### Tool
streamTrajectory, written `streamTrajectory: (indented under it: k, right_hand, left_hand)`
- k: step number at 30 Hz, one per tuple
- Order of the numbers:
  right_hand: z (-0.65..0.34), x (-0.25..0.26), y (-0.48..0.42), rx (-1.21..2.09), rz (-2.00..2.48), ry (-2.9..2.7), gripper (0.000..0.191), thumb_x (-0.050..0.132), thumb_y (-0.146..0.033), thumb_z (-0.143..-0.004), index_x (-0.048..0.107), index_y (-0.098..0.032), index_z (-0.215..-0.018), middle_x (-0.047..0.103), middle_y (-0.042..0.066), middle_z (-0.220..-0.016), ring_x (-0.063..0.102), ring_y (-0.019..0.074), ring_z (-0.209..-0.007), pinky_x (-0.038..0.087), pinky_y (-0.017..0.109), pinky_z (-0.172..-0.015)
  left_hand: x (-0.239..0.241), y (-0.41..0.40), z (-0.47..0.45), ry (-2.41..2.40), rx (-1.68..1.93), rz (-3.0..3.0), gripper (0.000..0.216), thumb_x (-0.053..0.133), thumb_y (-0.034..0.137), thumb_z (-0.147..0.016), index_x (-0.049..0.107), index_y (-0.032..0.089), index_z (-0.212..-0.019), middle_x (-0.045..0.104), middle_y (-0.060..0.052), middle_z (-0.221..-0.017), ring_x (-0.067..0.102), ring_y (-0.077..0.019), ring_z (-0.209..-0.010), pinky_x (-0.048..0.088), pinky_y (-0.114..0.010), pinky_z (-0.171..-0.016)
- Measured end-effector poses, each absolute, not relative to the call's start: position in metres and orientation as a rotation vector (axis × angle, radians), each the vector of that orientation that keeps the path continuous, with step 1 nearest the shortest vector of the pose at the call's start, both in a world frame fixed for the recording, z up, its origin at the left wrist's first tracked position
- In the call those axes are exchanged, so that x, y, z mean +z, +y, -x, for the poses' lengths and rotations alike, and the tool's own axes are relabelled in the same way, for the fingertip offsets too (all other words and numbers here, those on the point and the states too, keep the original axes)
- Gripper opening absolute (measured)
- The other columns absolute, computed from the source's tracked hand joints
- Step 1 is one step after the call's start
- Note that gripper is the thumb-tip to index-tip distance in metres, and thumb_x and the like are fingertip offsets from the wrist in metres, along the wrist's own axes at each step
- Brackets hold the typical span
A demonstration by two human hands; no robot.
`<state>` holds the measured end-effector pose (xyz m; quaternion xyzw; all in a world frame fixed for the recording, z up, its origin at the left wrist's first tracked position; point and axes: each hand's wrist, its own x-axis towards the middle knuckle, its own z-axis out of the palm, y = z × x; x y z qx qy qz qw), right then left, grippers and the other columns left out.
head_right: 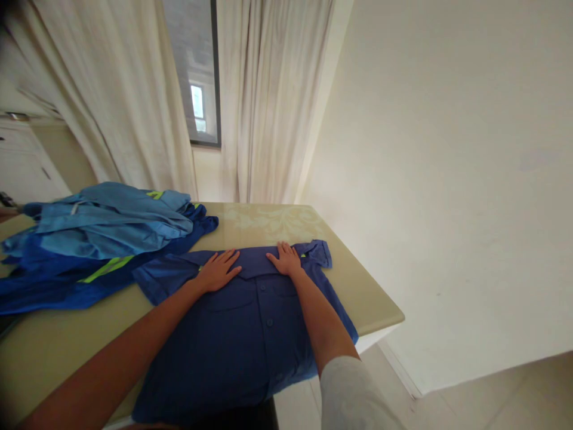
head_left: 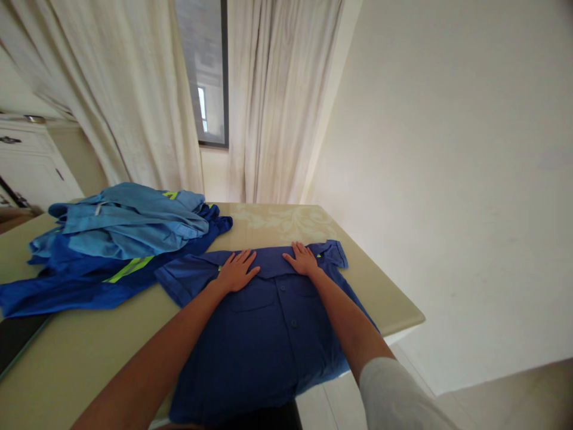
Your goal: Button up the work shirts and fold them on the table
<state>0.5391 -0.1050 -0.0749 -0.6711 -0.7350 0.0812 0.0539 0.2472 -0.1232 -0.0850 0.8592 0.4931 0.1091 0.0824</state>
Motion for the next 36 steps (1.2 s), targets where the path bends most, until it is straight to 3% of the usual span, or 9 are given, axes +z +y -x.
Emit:
streamTrajectory:
  k: [4,8,14,19,24,26,29,33,36]
  right_hand:
    - [-0.547,-0.069,-0.113,0.259,2.199,-2.148,0.090,0.022,-0.075,-0.099,0.020,-0.012,-0.165,0.020,0.014,-0.170,0.016,0.0264,-0.158,0.010,0.045,-0.127]
    - [-0.512,-0.059,-0.125,0.034,2.102,-2.172,0.071,0.029,-0.056,-0.105,0.026,-0.017,-0.164,0.020,0.014,-0.170,0.018,0.0293,-0.157,0.011,0.051,-0.126]
    - [-0.411,-0.068,-0.156,-0.002,1.539,-2.440,0.067,0.032,-0.068,-0.102,0.034,-0.034,-0.160,0.027,0.005,-0.169,0.025,0.0273,-0.155,0.017,0.047,-0.125]
    - [-0.379,-0.077,-0.161,0.093,1.483,-2.474,0.064,0.030,-0.068,-0.103,0.040,-0.035,-0.157,0.038,0.006,-0.164,0.032,0.0275,-0.152,0.019,0.051,-0.124]
    - [-0.384,-0.073,-0.157,0.194,1.414,-2.420,0.057,0.042,-0.061,-0.103,0.050,-0.031,-0.152,0.043,0.008,-0.161,0.035,0.0275,-0.150,0.020,0.049,-0.124]
    - [-0.387,-0.072,-0.154,0.328,1.356,-2.336,0.051,0.043,-0.053,-0.105,0.056,-0.028,-0.147,0.051,0.008,-0.155,0.044,0.0254,-0.145,0.026,0.046,-0.122]
    - [-0.392,-0.071,-0.149,0.635,1.242,-2.034,0.050,0.028,-0.047,-0.109,0.060,-0.025,-0.140,0.066,0.008,-0.138,0.059,0.0211,-0.129,0.042,0.039,-0.112]
    - [-0.397,-0.072,-0.143,0.939,1.180,-1.636,0.063,0.022,-0.060,-0.106,0.061,-0.021,-0.135,0.075,0.011,-0.117,0.071,0.0209,-0.099,0.055,0.035,-0.089]
    - [-0.395,-0.073,-0.143,1.013,1.198,-1.583,0.061,0.042,-0.066,-0.099,0.061,-0.020,-0.135,0.076,0.010,-0.105,0.072,0.0215,-0.086,0.057,0.036,-0.081]
  left_hand:
    - [-0.069,-0.130,-0.208,1.524,0.241,-2.578,0.062,0.033,0.056,-0.101,0.053,0.022,-0.148,0.047,-0.012,-0.159,0.041,-0.0296,-0.147,0.024,-0.051,-0.122]
    - [-0.060,-0.146,-0.142,2.154,0.355,-2.255,0.057,0.031,0.047,-0.101,0.060,0.014,-0.138,0.060,-0.022,-0.141,0.051,-0.0380,-0.134,0.041,-0.054,-0.107]
    - [-0.067,-0.169,-0.093,2.554,0.489,-1.757,0.074,0.049,0.068,-0.088,0.061,0.011,-0.133,0.057,-0.027,-0.137,0.052,-0.0461,-0.127,0.046,-0.057,-0.097]
    - [-0.065,-0.158,-0.069,2.285,0.732,-1.567,0.042,0.061,0.049,-0.083,0.069,0.017,-0.108,0.072,-0.017,-0.110,0.066,-0.0383,-0.110,0.052,-0.050,-0.094]
    - [-0.036,-0.168,-0.097,1.622,1.462,-1.239,0.065,0.075,0.055,-0.073,0.061,0.016,-0.123,0.074,-0.011,-0.105,0.071,-0.0285,-0.098,0.057,-0.043,-0.090]
    - [-0.020,-0.181,-0.122,1.211,1.393,-1.260,0.080,0.078,0.058,-0.073,0.053,0.020,-0.139,0.075,-0.010,-0.108,0.072,-0.0251,-0.095,0.059,-0.042,-0.089]
    - [-0.008,-0.198,-0.149,0.891,1.152,-1.359,0.078,0.075,0.057,-0.081,0.048,0.021,-0.146,0.073,-0.015,-0.121,0.073,-0.0253,-0.102,0.058,-0.041,-0.092]
    - [-0.023,-0.197,-0.156,1.085,1.120,-1.523,0.059,0.064,0.060,-0.088,0.062,0.018,-0.129,0.075,-0.015,-0.117,0.074,-0.0253,-0.094,0.060,-0.041,-0.084]
    - [-0.046,-0.188,-0.155,1.336,1.128,-1.815,0.048,0.060,0.055,-0.091,0.067,0.019,-0.123,0.073,-0.013,-0.122,0.070,-0.0276,-0.107,0.057,-0.046,-0.094]
